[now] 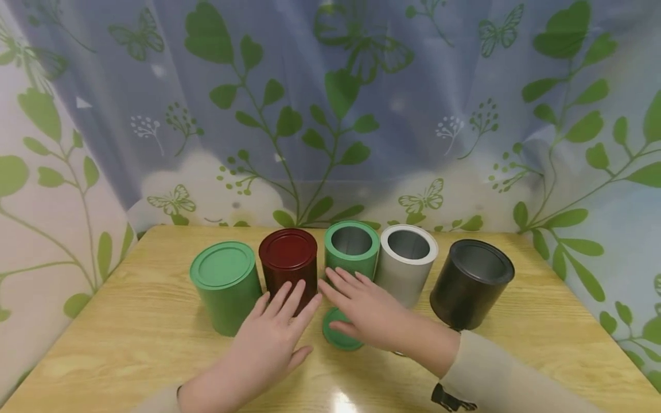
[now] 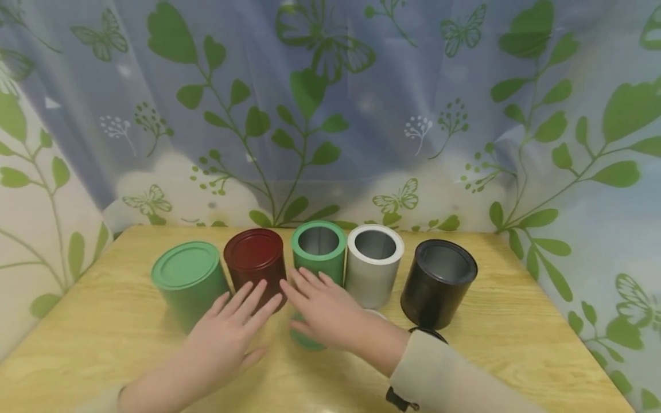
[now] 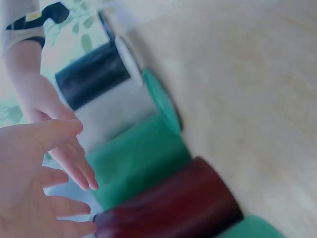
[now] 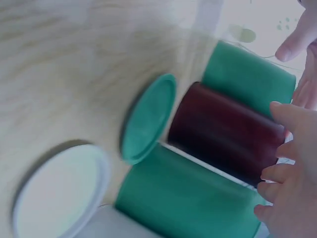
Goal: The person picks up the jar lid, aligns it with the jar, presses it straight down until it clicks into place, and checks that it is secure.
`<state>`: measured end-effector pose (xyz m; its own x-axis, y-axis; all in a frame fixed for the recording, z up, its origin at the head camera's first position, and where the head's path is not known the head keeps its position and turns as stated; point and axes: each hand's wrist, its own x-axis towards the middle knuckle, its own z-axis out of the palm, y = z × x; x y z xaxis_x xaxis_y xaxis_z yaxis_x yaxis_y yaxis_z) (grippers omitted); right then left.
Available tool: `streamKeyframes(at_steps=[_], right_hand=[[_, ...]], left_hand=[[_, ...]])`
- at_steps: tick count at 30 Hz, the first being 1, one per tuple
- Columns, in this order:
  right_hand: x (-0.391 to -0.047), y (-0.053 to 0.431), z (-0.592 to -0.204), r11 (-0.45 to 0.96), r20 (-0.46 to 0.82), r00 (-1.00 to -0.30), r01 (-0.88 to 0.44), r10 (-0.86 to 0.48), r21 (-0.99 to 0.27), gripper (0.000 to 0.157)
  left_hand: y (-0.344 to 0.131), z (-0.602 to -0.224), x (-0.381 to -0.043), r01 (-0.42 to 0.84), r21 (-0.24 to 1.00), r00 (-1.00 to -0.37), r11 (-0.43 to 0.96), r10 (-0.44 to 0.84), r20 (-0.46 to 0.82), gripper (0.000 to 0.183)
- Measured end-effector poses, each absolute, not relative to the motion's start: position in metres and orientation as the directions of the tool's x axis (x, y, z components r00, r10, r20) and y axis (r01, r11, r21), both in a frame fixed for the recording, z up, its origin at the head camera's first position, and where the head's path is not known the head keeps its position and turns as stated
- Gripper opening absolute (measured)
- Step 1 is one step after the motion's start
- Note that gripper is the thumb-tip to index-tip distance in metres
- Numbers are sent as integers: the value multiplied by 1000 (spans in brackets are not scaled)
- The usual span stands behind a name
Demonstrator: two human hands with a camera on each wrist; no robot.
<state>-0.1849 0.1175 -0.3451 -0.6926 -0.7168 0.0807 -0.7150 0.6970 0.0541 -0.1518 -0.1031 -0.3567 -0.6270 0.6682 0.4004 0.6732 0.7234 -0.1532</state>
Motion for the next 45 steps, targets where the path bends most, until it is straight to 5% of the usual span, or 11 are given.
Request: streamKeyframes(at_steps=[6,16,25,35,45], right_hand=[[-180,135,-362,731,42,-730,-681,-682,31,68],[-176,148,-390,795,-130,-785,-605,-605,-46,71],[-176,149,-403,794,-122,-784,-604,-608,-74,71],[-178,146,-409,784,-111,-776,-611,-620,-111,68],[-175,146,-412,753,-89,-752,-633,-653,-180,60]], left_hand=[[-94,-371,-153,686,-124,-659,717,684,313,74],[-62,-401,-174,645,-7,-764,764,644,-39,74],[-41,-410,-180,616,-21,-784,787,611,-111,78],[-40,-413,-187,674,14,-713,739,655,-250,65],[-44,-414,-183,747,-80,-660,660,722,-209,57]])
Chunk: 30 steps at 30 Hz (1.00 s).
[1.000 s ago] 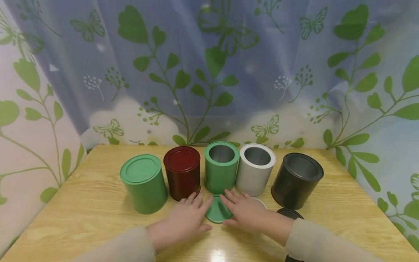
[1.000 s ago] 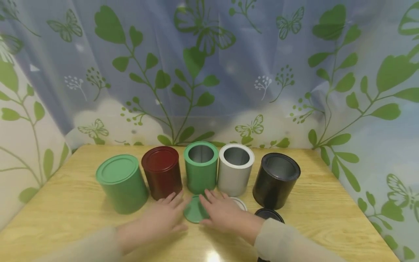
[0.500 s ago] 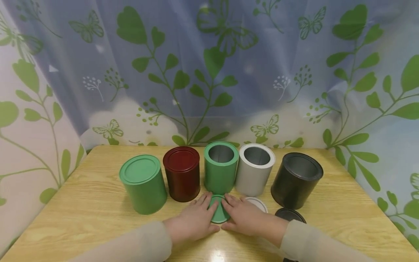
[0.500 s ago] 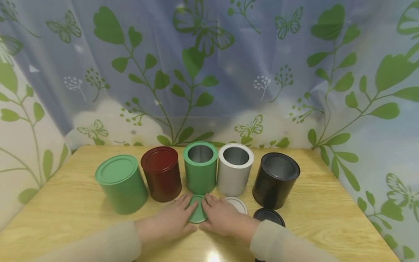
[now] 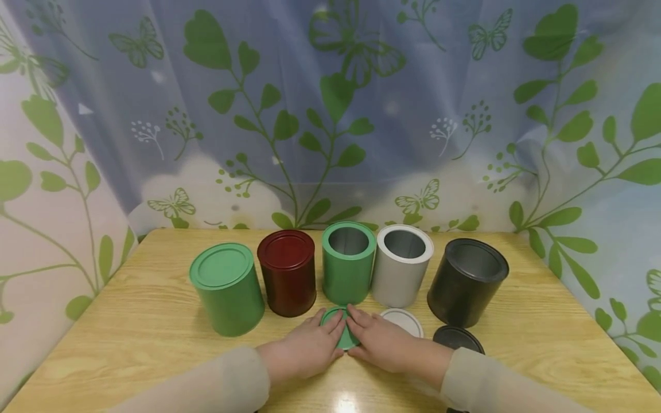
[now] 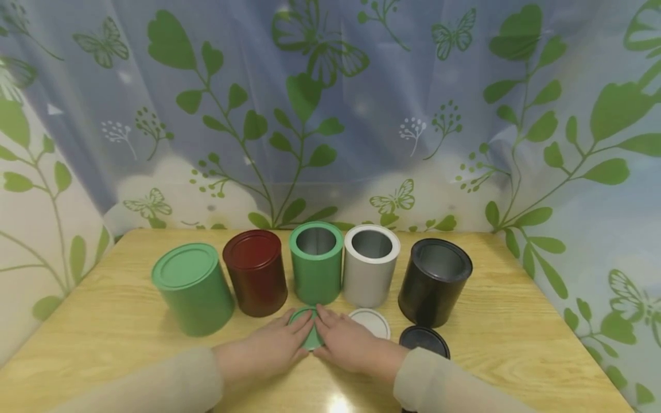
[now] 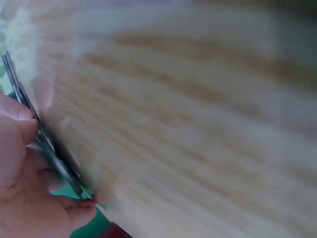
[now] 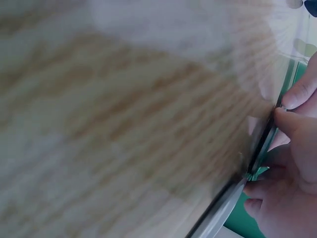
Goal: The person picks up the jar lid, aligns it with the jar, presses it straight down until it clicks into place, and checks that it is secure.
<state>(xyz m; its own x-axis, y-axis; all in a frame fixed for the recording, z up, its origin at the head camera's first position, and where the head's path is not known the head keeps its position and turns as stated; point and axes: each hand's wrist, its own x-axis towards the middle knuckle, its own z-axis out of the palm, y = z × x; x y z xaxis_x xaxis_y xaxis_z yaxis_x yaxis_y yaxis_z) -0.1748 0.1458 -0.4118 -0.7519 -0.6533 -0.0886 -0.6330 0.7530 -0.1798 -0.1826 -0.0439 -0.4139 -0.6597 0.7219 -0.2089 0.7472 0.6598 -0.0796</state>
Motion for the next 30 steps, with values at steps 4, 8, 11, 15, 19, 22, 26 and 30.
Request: streamKeyframes(at_steps=[4,8,11,15,19,22,26,30], right_hand=[[-172,149,-411,744,-86,-748,-628,-658,-226,59],[-169,151,-408,736,-57,-746,-635,-663,-235,59],[-167,152,-404,735,-31,-747,-645,-664,-212,58],[-162,151,-396,735,15,-747,-657,-664,-167,57],[-157,150,-383,737,67,-744,-668,-665,-106,55],[-155,150,-372,741,91,-745,-667,-661,-74,55],[-153,152,-359,746,118,-749,-661,-652,-77,56],[-153,153,-348,748,142,-750,-659,-646,-79,56]], left_hand=[[-48,-414,-181,750,-37,-656,660,736,-169,57],[-51,-414,-181,771,-63,-637,634,767,-82,56],[-53,-411,-180,792,-126,-603,598,798,-6,55],[-55,-404,-177,789,-162,-593,593,803,51,54],[-56,-392,-173,771,-151,-610,618,786,100,54],[-57,-384,-172,766,-183,-596,616,787,159,54],[-58,-374,-173,760,-242,-557,603,797,233,55],[-57,-362,-176,761,-285,-517,583,810,277,55]])
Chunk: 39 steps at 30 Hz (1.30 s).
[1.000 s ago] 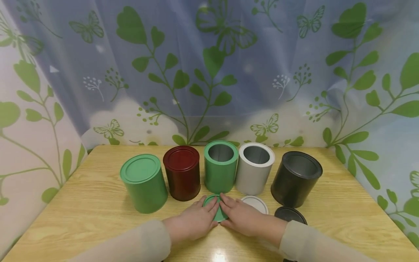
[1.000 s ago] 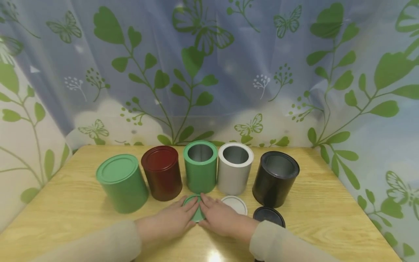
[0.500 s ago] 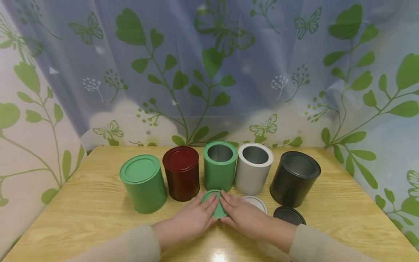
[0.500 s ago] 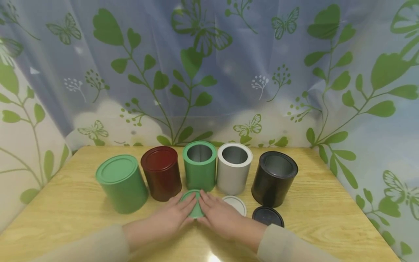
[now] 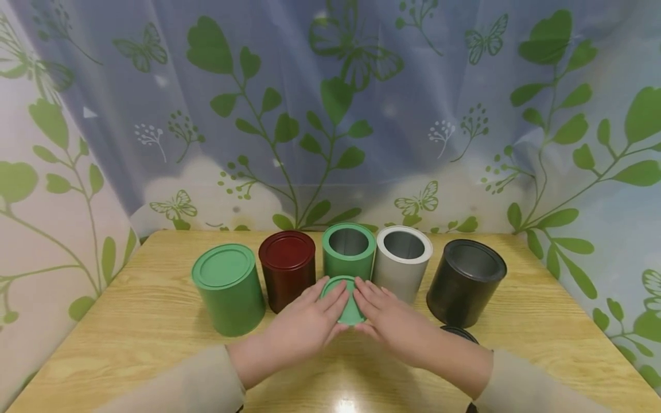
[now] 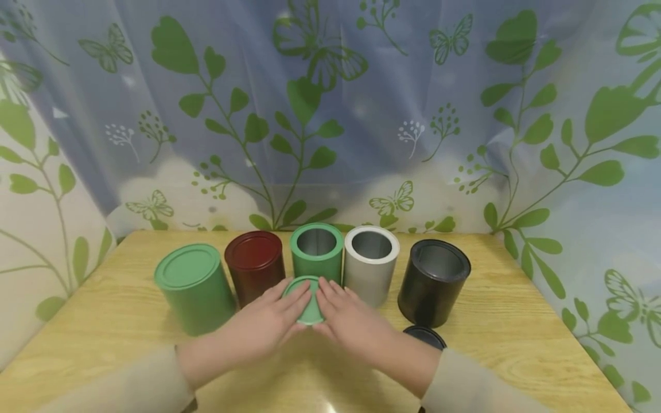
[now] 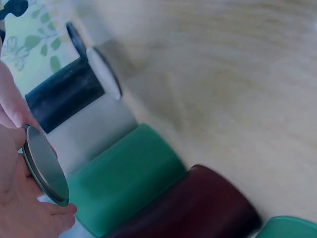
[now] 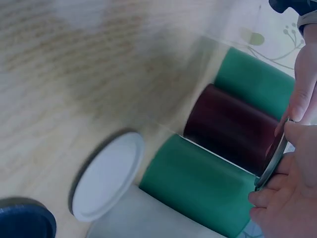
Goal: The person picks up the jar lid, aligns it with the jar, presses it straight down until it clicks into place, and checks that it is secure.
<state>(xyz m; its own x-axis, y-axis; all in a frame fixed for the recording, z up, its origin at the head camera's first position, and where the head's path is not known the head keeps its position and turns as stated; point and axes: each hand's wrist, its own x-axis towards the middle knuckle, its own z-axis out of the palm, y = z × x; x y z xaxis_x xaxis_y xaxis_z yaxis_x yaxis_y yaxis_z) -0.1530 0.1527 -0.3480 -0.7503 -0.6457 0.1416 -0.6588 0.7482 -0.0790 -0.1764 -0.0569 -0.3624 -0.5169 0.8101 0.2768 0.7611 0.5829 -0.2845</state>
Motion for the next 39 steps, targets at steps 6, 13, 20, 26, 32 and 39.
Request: streamKeyframes(at_steps=[6,13,20,26,32,39], right_hand=[[-155,158,-336,762,157,-760,-645,-630,-63,57],[-162,162,-328,767,161,-761,-641,-629,-35,59],[-170,165,-322,768,158,-761,-640,-629,-25,60],[-180,169,-317,763,135,-763,-643,-632,-64,60],[-192,171,-316,759,113,-762,-647,-638,-72,59],[-208,173,-309,771,69,-778,-628,-625,-106,61]], left_hand=[[-53,-345,-181,777,-266,-507,570,818,271,54],[-50,-334,-187,780,-252,-515,573,816,264,54],[-47,-327,-196,781,-211,-541,588,805,242,54],[-43,-322,-204,777,-215,-559,592,805,198,55],[-40,-319,-214,780,-182,-580,598,801,146,55],[-38,-311,-229,784,-112,-605,611,791,84,56]])
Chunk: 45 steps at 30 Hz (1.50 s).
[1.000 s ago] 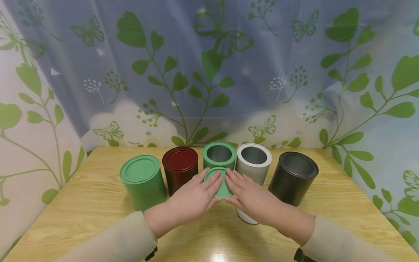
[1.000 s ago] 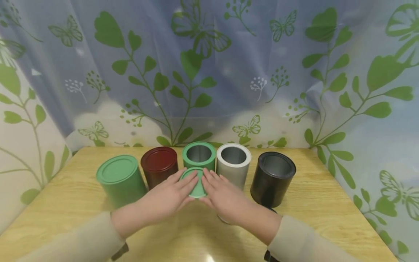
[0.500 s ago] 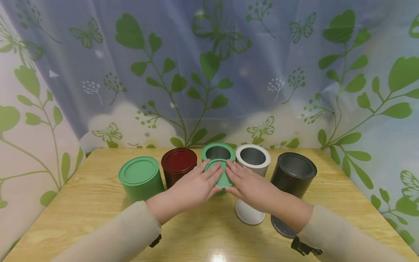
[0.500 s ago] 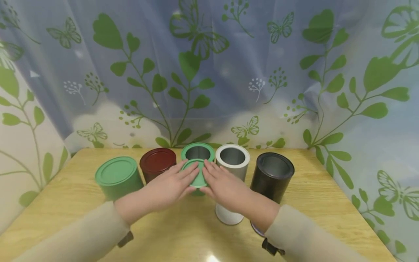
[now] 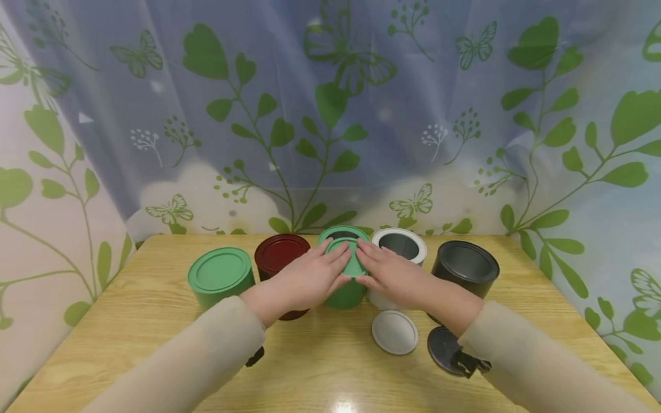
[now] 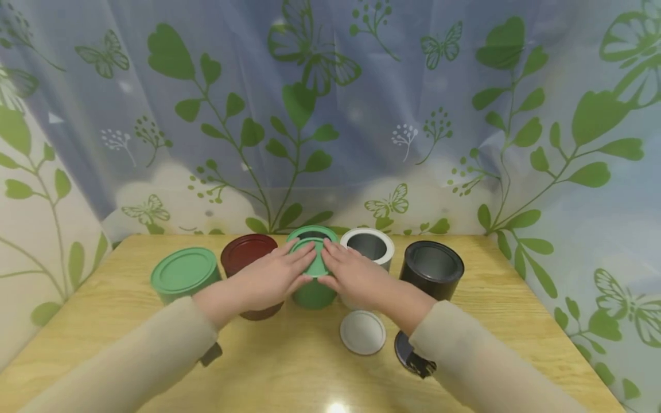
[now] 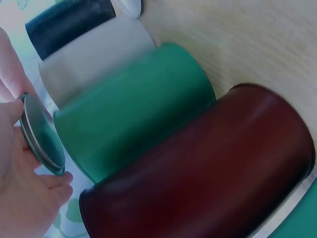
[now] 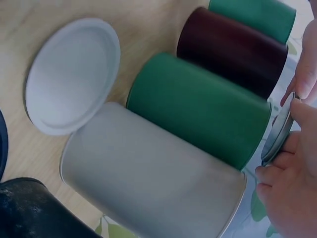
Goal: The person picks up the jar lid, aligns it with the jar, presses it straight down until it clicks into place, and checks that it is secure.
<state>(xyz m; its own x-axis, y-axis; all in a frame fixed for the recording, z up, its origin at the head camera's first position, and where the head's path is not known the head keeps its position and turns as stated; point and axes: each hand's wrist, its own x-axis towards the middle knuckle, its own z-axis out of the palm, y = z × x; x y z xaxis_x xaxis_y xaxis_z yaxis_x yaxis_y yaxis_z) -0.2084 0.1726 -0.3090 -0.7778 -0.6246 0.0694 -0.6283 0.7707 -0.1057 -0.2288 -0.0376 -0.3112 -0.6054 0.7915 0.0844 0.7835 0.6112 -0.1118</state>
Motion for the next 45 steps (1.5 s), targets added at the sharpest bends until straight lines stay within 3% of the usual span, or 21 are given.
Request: streamKeyframes(at_steps=[10,16,30,45], right_hand=[[-231,174,-301,794,-19,-808,-573,-589,-203,63],[-241,175,-299,796,-47,-821,-537,-569,-278,64],[-257,173,-298,800,-113,-818,-506,-563,-323,62],[-253,168,-297,805,-190,-800,-495,-569,-328,59]], left_hand=[[-32,-299,-252,747,98,-655,658,753,-60,56],[-28,-293,-263,731,111,-664,674,739,-111,55],[-25,-296,-279,686,160,-690,710,705,-164,54],[-34,-301,-268,661,195,-700,725,689,-189,54]])
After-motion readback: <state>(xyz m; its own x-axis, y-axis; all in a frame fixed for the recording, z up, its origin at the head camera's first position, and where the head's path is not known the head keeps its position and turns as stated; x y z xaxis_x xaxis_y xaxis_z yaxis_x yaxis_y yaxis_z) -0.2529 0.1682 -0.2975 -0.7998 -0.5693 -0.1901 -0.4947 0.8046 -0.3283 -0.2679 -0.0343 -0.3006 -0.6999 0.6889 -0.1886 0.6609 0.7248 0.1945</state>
